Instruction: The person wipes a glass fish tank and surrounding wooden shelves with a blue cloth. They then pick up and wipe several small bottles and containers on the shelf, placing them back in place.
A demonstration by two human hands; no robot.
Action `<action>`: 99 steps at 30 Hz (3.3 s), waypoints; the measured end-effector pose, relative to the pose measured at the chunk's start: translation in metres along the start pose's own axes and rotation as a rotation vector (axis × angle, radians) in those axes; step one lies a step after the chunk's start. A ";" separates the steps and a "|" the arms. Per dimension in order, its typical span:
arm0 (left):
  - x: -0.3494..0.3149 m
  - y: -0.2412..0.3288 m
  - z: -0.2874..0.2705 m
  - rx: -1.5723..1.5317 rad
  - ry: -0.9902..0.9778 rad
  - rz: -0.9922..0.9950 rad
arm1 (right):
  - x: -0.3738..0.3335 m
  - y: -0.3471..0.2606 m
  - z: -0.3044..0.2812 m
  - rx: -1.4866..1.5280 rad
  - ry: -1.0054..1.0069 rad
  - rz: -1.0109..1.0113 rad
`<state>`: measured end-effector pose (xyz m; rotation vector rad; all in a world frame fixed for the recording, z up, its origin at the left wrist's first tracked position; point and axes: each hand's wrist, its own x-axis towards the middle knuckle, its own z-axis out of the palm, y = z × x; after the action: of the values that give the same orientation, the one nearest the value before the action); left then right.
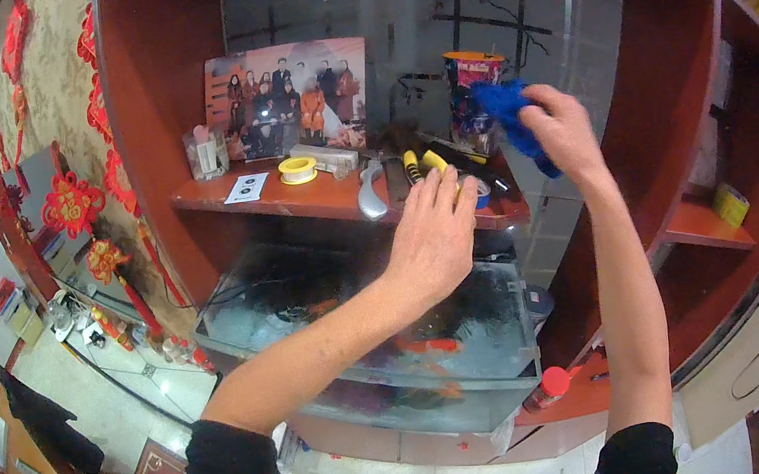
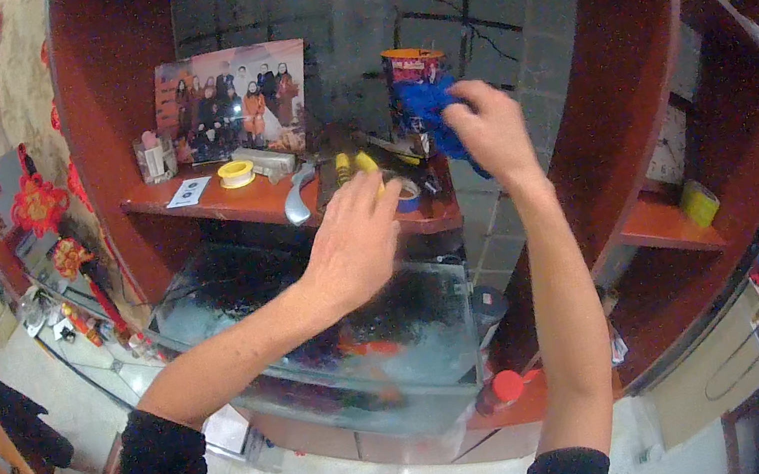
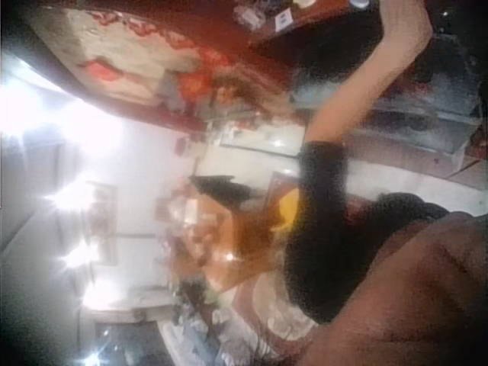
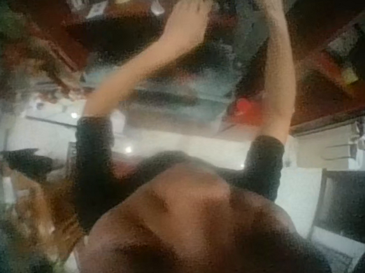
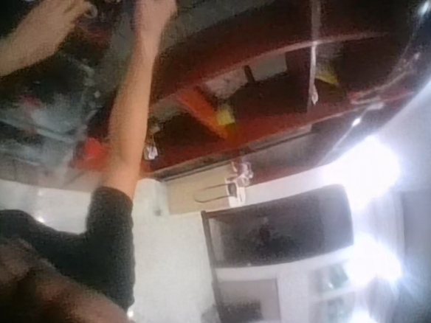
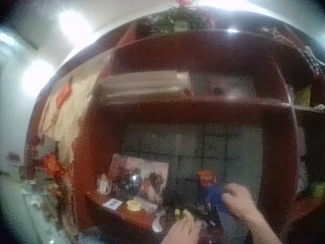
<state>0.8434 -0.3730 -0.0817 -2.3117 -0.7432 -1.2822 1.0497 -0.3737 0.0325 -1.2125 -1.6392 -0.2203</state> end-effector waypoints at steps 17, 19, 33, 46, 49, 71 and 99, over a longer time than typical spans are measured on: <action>-0.027 -0.006 -0.021 -0.136 0.186 0.135 | -0.017 -0.035 0.055 0.099 0.418 0.125; -0.042 -0.017 -0.038 -0.151 0.273 0.029 | -0.023 -0.059 0.062 0.186 0.412 -0.064; -0.116 -0.171 -0.100 0.275 0.251 -0.289 | -0.029 -0.143 0.196 0.071 -0.412 -0.262; -0.100 -0.214 -0.105 -0.235 0.380 -0.376 | -0.036 -0.176 0.202 0.281 0.073 -0.145; -0.131 -0.207 -0.127 -0.385 0.617 -0.566 | -0.038 -0.184 0.243 0.104 -0.142 -0.317; -0.235 -0.153 -0.121 -0.341 0.381 -0.764 | -0.056 -0.176 0.254 -0.288 -0.345 -0.548; -0.251 -0.106 -0.083 -0.686 0.466 -0.975 | -0.060 -0.164 0.252 -0.109 -0.237 -0.879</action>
<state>0.6133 -0.4020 -0.2475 -1.9125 -1.5119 -2.7317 0.7621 -0.3227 -0.0621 -0.5281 -2.3156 -0.7365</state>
